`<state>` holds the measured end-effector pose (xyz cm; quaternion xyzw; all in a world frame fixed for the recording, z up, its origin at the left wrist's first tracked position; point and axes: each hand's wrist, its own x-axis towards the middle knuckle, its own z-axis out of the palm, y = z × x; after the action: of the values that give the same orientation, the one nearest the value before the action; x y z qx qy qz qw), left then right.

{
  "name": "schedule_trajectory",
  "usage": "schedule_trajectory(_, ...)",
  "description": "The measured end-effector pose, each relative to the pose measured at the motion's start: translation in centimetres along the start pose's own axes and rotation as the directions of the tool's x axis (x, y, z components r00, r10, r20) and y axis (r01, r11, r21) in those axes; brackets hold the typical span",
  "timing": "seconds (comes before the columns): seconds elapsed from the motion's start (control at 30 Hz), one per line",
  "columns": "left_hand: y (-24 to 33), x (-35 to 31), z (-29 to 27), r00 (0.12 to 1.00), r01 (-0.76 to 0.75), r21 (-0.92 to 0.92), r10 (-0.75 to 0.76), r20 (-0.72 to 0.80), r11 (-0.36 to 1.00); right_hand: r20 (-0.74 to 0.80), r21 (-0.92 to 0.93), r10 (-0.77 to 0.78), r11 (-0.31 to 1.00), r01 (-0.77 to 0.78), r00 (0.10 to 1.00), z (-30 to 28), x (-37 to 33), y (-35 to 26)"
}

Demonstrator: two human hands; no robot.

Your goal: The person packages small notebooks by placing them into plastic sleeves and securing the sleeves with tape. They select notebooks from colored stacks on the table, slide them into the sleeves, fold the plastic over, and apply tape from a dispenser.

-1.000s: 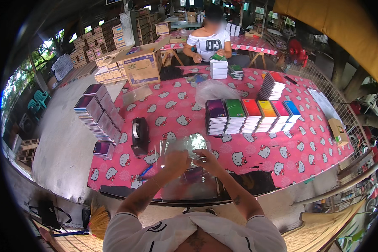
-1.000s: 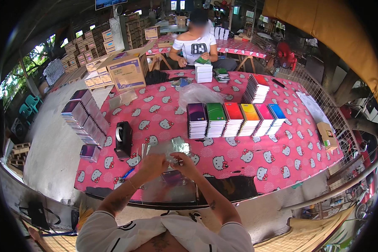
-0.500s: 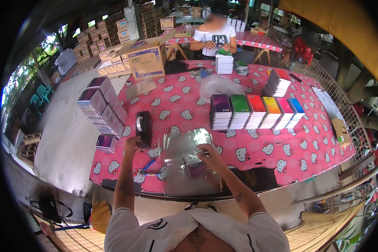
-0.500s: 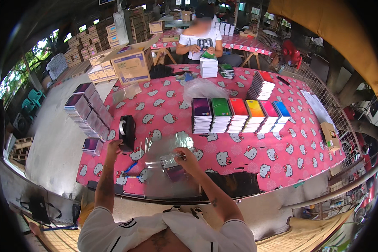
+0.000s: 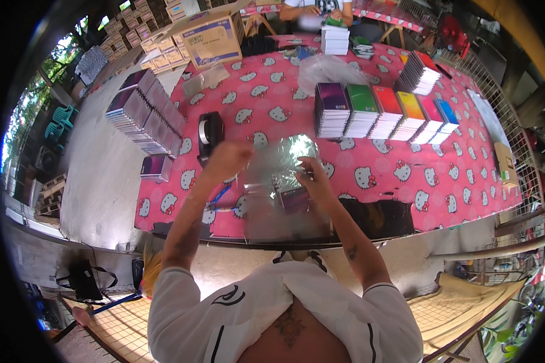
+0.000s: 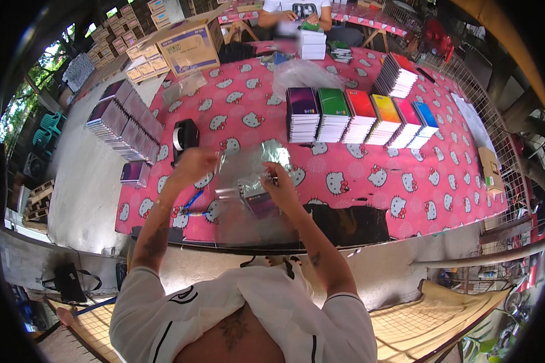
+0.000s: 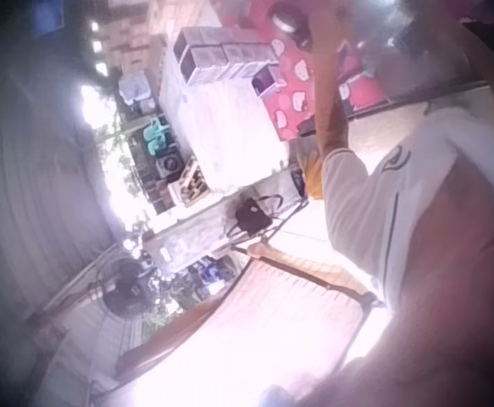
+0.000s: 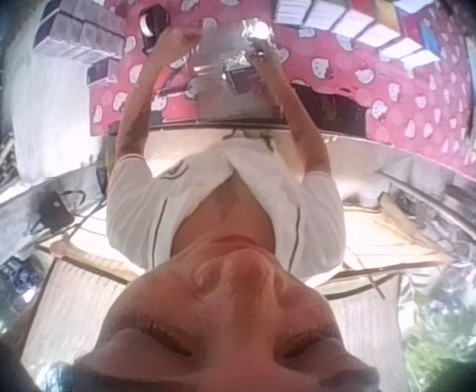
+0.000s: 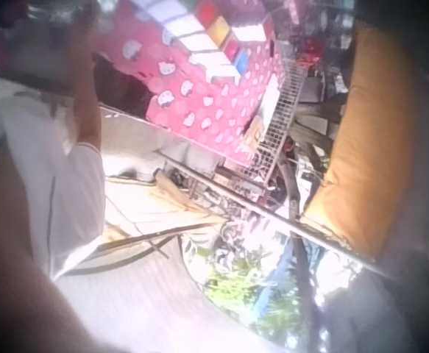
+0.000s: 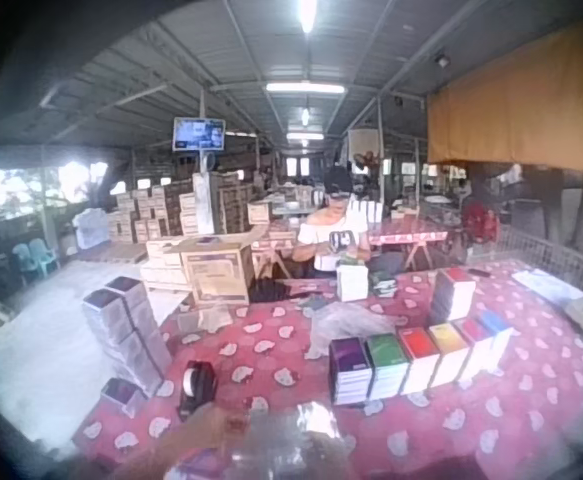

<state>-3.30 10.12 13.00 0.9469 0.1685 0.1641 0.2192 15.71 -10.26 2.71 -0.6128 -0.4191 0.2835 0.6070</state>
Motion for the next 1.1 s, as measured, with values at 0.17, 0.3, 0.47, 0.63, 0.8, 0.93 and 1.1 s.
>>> schedule_trajectory(0.17,3.0,7.1,4.3,0.802,-0.223,-0.083,0.231,0.551,0.971,0.064,0.052,0.073,0.996,-0.077,0.995,0.0,0.3,0.1)
schedule_trajectory(0.3,-2.7,9.6,9.2,0.671,0.077,-0.198,0.096,0.735,0.977,0.121,0.108,0.055,0.992,-0.068,0.991,-0.9,0.5,-0.2)
schedule_trajectory(0.47,-9.6,2.5,15.8,0.926,0.09,-0.662,0.182,0.332,0.744,0.074,0.063,-0.055,0.997,0.05,0.996,0.7,-0.1,-1.2)
schedule_trajectory(0.63,-1.9,-4.2,11.5,0.926,0.305,-0.877,-0.332,0.182,0.37,0.121,-0.599,-0.458,0.674,0.433,0.881,0.5,-0.6,-5.3)
schedule_trajectory(0.8,4.5,-8.5,15.6,0.94,0.296,-0.363,-0.336,-0.052,0.884,0.456,-0.769,-0.227,0.386,0.509,0.861,2.9,-1.5,-5.0)
schedule_trajectory(0.93,5.3,-8.7,15.7,0.984,0.104,0.075,-0.092,-0.154,0.992,0.469,-0.747,-0.297,0.37,0.553,0.832,1.3,-0.7,-4.9)
schedule_trajectory(1.1,6.0,-13.8,8.9,0.809,0.183,-0.596,-0.464,-0.36,0.782,0.155,-0.613,-0.13,0.765,0.198,0.979,-1.4,-0.2,1.6)
